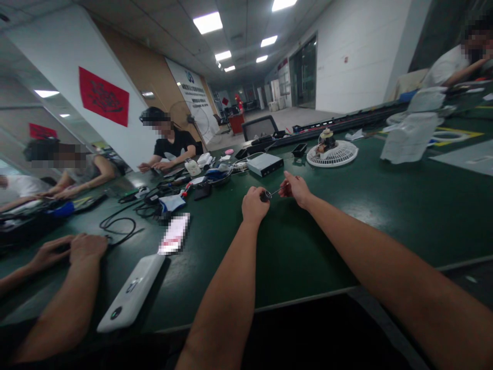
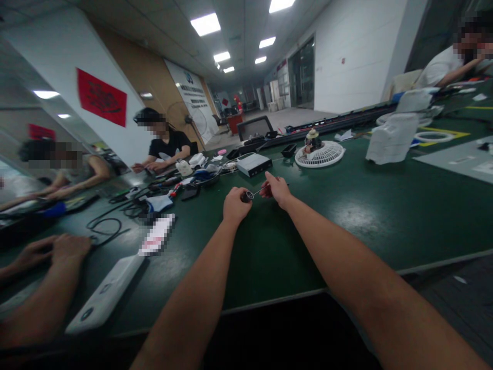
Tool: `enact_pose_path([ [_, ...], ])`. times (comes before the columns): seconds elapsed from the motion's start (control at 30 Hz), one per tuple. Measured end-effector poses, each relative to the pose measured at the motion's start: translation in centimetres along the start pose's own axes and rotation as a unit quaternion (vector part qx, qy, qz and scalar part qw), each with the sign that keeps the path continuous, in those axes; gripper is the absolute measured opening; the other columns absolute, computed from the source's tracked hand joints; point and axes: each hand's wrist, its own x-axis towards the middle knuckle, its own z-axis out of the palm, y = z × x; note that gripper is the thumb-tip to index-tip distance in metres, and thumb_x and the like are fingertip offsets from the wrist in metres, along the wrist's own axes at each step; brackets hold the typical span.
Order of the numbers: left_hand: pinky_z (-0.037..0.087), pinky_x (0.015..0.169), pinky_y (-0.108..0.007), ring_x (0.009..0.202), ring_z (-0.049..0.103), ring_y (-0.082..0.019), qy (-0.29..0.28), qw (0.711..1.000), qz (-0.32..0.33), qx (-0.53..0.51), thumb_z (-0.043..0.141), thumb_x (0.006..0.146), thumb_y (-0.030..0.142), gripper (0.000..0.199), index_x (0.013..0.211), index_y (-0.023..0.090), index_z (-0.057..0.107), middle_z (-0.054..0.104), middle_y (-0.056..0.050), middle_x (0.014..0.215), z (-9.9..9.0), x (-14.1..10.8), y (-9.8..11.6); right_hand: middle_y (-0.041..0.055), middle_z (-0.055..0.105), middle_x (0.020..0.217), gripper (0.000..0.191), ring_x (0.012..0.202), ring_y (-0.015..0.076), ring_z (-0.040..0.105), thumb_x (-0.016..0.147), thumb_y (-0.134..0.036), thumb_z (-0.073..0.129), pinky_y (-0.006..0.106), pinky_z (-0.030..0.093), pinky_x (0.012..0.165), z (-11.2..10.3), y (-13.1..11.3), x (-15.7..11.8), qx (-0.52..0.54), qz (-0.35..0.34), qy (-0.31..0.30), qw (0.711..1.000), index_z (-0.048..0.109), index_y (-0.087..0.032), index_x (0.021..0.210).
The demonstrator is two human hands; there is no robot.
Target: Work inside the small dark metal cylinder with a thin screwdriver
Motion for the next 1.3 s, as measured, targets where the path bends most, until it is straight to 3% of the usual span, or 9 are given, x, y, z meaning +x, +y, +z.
enact_pose_path([
  [0.13, 0.05, 0.077, -0.028, 0.092, 0.067, -0.019, -0.022, 1.0, 0.006, 0.008, 0.067, 0.086, 0.024, 0.019, 0.102, 0.029, 0.075, 0.067, -0.003, 0.105, 0.0, -0.1, 0.0, 0.0054, 0.065, 0.049, 0.047, 0.038, 0.0142, 0.059, 0.101, -0.043, 0.051, 0.024, 0.044, 0.041, 0.1, 0.1, 0.0, -0.017, -0.047, 0.034, 0.998, 0.06, -0.018, 0.063],
  [0.3, 0.05, 0.087, -0.029, 0.101, 0.067, -0.021, -0.036, 0.999, 0.013, 0.024, 0.064, 0.092, 0.031, 0.028, 0.119, 0.026, 0.069, 0.07, -0.005, 0.112, 0.1, 0.1, 0.0, 0.0053, 0.069, 0.054, 0.046, 0.041, 0.0133, 0.061, 0.099, -0.051, 0.054, 0.023, 0.045, 0.042, 0.2, 0.0, -0.1, 0.019, -0.032, -0.017, 0.999, 0.06, -0.018, 0.067],
  [0.43, 0.049, 0.087, -0.035, 0.097, 0.068, -0.025, -0.065, 0.995, 0.015, 0.071, 0.061, 0.095, 0.047, 0.027, 0.101, 0.021, 0.068, 0.072, -0.008, 0.103, -0.1, 0.2, 0.4, 0.0038, 0.065, 0.05, 0.048, 0.038, 0.013, 0.058, 0.097, -0.055, 0.055, 0.023, 0.044, 0.041, 0.2, 0.0, -0.1, -0.001, -0.033, 0.008, 0.999, 0.058, -0.019, 0.066],
  [0.53, 0.048, 0.087, -0.035, 0.098, 0.068, -0.026, -0.077, 0.993, 0.026, 0.089, 0.058, 0.096, 0.053, 0.032, 0.099, 0.022, 0.064, 0.073, -0.009, 0.104, -0.5, 0.1, 0.8, 0.0044, 0.067, 0.052, 0.047, 0.039, 0.0128, 0.059, 0.097, -0.054, 0.056, 0.022, 0.043, 0.042, 0.2, 0.0, 0.0, -0.013, -0.03, 0.017, 0.999, 0.059, -0.019, 0.066],
  [0.7, 0.045, 0.088, -0.035, 0.102, 0.069, -0.025, -0.075, 0.992, 0.021, 0.098, 0.055, 0.099, 0.04, 0.019, 0.106, 0.023, 0.059, 0.074, -0.009, 0.107, -0.9, -0.1, 1.2, 0.0063, 0.071, 0.058, 0.046, 0.044, 0.0138, 0.063, 0.1, -0.053, 0.053, 0.023, 0.047, 0.045, 0.2, -0.2, -0.2, 0.028, 0.005, -0.023, 0.999, 0.06, -0.018, 0.07],
  [0.83, 0.044, 0.089, -0.036, 0.104, 0.069, -0.026, -0.082, 0.99, 0.036, 0.11, 0.053, 0.098, 0.026, 0.011, 0.106, 0.023, 0.059, 0.074, -0.009, 0.106, -0.9, 0.0, 1.4, 0.0054, 0.067, 0.051, 0.047, 0.039, 0.0134, 0.06, 0.105, -0.042, 0.047, 0.023, 0.044, 0.041, 0.2, -0.4, -0.4, -0.007, -0.005, 0.0, 1.0, 0.06, -0.017, 0.067],
  [0.93, 0.045, 0.089, -0.036, 0.103, 0.069, -0.026, -0.084, 0.99, 0.034, 0.109, 0.052, 0.098, 0.025, 0.011, 0.106, 0.022, 0.059, 0.074, -0.01, 0.107, -0.8, 0.0, 1.4, 0.0054, 0.07, 0.055, 0.044, 0.041, 0.0125, 0.061, 0.104, -0.041, 0.049, 0.022, 0.043, 0.042, 0.2, -0.4, -0.4, 0.006, -0.024, -0.002, 1.0, 0.062, -0.017, 0.069],
  [1.1, 0.046, 0.086, -0.036, 0.1, 0.071, -0.027, -0.081, 0.991, 0.014, 0.108, 0.052, 0.099, 0.028, 0.012, 0.108, 0.023, 0.058, 0.075, -0.01, 0.107, -0.8, 0.0, 1.1, 0.0072, 0.071, 0.058, 0.046, 0.044, 0.0142, 0.064, 0.1, -0.053, 0.054, 0.022, 0.046, 0.043, 0.2, -0.2, -0.4, 0.008, 0.001, -0.041, 0.999, 0.061, -0.018, 0.071],
  [1.3, 0.048, 0.086, -0.036, 0.099, 0.071, -0.027, -0.095, 0.99, 0.022, 0.104, 0.052, 0.099, 0.031, 0.014, 0.108, 0.022, 0.059, 0.075, -0.011, 0.106, -0.8, 0.0, 1.3, 0.0048, 0.068, 0.055, 0.046, 0.042, 0.0126, 0.062, 0.099, -0.052, 0.056, 0.021, 0.042, 0.041, 0.2, -0.1, -0.2, -0.012, -0.044, -0.001, 0.999, 0.06, -0.018, 0.068],
])
